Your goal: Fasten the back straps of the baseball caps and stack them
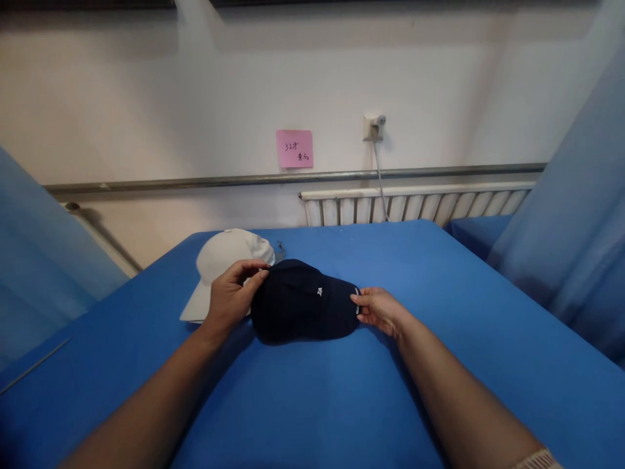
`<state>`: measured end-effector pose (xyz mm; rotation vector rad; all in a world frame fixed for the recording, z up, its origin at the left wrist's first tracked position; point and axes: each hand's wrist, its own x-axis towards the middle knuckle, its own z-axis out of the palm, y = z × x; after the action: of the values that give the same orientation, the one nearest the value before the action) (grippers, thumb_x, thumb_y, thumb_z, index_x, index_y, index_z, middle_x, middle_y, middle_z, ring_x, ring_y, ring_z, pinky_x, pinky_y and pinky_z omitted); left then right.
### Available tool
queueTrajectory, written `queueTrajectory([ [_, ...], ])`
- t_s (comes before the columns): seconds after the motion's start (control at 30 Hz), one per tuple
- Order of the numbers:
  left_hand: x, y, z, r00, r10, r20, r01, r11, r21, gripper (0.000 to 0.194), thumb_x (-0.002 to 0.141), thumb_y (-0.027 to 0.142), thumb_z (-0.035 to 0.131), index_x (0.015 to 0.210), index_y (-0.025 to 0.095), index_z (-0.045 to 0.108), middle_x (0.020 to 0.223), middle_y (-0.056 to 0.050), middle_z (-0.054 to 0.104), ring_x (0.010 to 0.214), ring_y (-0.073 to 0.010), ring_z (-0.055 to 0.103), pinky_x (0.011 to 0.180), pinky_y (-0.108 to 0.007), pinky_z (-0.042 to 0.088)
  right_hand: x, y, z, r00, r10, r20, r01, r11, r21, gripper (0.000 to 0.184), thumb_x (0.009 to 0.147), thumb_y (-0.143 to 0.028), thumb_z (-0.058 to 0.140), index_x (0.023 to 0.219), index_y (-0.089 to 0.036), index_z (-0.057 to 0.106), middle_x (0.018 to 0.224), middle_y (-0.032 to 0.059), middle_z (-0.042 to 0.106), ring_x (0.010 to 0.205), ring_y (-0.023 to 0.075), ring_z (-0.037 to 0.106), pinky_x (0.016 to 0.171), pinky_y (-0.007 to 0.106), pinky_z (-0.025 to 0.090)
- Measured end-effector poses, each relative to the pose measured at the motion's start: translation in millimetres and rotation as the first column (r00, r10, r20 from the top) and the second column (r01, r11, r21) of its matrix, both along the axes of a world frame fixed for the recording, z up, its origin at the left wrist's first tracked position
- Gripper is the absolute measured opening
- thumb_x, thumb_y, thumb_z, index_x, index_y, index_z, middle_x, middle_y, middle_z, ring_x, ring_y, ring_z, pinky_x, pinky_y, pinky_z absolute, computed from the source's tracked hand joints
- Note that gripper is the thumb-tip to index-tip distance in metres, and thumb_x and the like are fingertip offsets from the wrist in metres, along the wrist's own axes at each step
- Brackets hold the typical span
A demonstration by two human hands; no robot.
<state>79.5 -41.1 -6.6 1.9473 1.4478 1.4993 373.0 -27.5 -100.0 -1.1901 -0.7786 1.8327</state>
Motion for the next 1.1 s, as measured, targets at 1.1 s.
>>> queueTrajectory([
  [1.1,20.0,24.1,-63.9,0.857,-0.441,-0.266,0.279,0.832,-0.480,0.019,0.086,0.030,0.048,0.090,0.022,0.065,0.087,-0.002,0.068,0.081,-0.0181,0.061,0.075,-0.029,0.046,167.0,145.5,-20.7,0.419,-0.894,-0.161,0.904,0.427,-0.017,0.022,0.093,-0.006,0.039,0.075,-0.019,0.043,0.065,-0.0076,0.047,0.047,0.0028,0.048,0.048,0.012,0.048],
])
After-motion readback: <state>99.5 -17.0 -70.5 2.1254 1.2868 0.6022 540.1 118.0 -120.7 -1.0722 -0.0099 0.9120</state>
